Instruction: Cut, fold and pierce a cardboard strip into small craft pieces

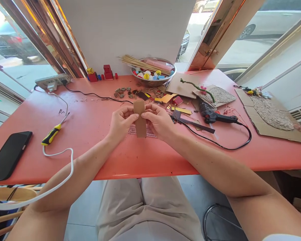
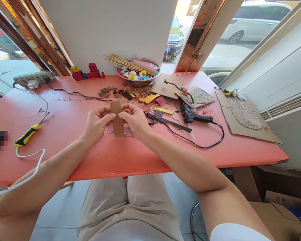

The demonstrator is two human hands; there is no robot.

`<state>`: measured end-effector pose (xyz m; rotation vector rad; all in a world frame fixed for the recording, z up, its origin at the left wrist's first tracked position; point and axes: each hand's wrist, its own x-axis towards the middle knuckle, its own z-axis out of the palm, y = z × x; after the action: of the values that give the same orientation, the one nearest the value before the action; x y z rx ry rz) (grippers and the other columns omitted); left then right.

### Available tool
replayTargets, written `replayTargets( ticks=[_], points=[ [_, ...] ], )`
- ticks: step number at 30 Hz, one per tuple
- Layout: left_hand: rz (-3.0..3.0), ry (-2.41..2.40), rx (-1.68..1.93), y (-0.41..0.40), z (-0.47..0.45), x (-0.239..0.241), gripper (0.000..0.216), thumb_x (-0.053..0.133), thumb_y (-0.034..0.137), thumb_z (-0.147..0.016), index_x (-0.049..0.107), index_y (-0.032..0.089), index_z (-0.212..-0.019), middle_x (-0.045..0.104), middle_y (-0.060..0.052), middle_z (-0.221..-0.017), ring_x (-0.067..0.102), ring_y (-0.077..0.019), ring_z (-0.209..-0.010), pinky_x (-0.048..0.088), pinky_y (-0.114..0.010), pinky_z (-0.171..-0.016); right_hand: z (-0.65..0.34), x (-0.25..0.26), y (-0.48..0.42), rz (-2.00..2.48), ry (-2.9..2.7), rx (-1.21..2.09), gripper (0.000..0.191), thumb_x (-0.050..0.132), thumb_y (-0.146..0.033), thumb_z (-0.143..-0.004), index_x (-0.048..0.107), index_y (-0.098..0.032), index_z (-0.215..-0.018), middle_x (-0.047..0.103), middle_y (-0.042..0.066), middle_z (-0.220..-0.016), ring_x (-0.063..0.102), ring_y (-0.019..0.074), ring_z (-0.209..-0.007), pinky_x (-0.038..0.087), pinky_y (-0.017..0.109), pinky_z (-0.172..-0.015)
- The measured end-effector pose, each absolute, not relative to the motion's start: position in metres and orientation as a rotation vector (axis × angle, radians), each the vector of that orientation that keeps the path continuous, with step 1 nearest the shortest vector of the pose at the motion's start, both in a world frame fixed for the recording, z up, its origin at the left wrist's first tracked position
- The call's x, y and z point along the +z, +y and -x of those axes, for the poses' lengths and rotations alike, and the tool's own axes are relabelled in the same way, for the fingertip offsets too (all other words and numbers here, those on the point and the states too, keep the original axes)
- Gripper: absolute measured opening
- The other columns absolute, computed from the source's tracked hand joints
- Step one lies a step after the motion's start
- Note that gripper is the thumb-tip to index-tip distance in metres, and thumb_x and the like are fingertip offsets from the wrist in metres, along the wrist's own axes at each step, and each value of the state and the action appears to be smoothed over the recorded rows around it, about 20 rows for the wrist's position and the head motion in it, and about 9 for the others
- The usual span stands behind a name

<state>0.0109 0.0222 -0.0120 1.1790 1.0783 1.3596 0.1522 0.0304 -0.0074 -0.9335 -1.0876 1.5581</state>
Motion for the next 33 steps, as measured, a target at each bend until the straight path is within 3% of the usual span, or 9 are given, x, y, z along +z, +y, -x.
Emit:
replayTargets(
  ticks=[7, 14, 23, 29, 33],
  points=[
    [-1.162, 1.064, 1.355, 0.023, -0.013, -0.014, 0.025, 0.078, 0.035, -0.055, 0.063, 0.023, -0.07, 0.065, 0.003, -0.064, 0.069, -0.0194, -0.068, 0.062, -0.036, -0.069, -0.153, -0.01, 0.03, 0.919, -1.098, 1.53, 0.027, 0.069, -0.033, -0.055, 0.053, -0.025, -0.075, 0.059, -0.008, -0.065, 0.058, 0.0121, -0.066, 0.049, 0.027, -0.062],
    [-1.147, 1.045, 1.369, 0.024, -0.013, -0.016, 0.027, 0.076, 0.034, -0.055, 0.055, 0.023, -0.068, 0.066, 0.004, -0.067, 0.065, -0.014, -0.062, 0.056, -0.027, -0.057, -0.15, -0.01, 0.032, 0.869, -1.055, 1.591, 0.031, 0.072, -0.032, -0.054, 0.059, -0.026, -0.081, 0.063, -0.008, -0.07, 0.062, 0.0134, -0.07, 0.05, 0.026, -0.064],
    [-1.077, 1.025, 1.284, 0.025, -0.008, -0.014, 0.036, 0.087, 0.033, -0.053, 0.061, 0.022, -0.075, 0.067, 0.004, -0.067, 0.066, -0.0144, -0.059, 0.058, -0.027, -0.055, -0.152, -0.012, 0.034, 0.903, -1.121, 1.578, 0.031, 0.075, -0.032, -0.057, 0.06, -0.024, -0.083, 0.069, -0.004, -0.075, 0.062, 0.0142, -0.072, 0.05, 0.026, -0.062],
    [-1.127, 1.032, 1.297, 0.025, -0.007, -0.013, 0.038, 0.089, 0.037, -0.052, 0.062, 0.022, -0.075, 0.065, 0.005, -0.064, 0.063, -0.0132, -0.056, 0.055, -0.025, -0.051, -0.157, -0.014, 0.033, 0.909, -1.332, 1.47, 0.03, 0.071, -0.04, -0.072, 0.057, -0.025, -0.094, 0.066, -0.003, -0.077, 0.059, 0.0148, -0.067, 0.045, 0.026, -0.057],
    [-1.094, 1.073, 1.347, 0.031, 0.0, -0.012, 0.032, 0.083, 0.034, -0.055, 0.06, 0.023, -0.075, 0.064, 0.005, -0.063, 0.063, -0.013, -0.056, 0.051, -0.023, -0.048, -0.166, -0.013, 0.029, 0.937, -1.633, 1.069, 0.032, 0.063, -0.041, -0.087, 0.055, -0.026, -0.114, 0.056, -0.006, -0.069, 0.053, 0.0149, -0.06, 0.041, 0.029, -0.061]
  ],
)
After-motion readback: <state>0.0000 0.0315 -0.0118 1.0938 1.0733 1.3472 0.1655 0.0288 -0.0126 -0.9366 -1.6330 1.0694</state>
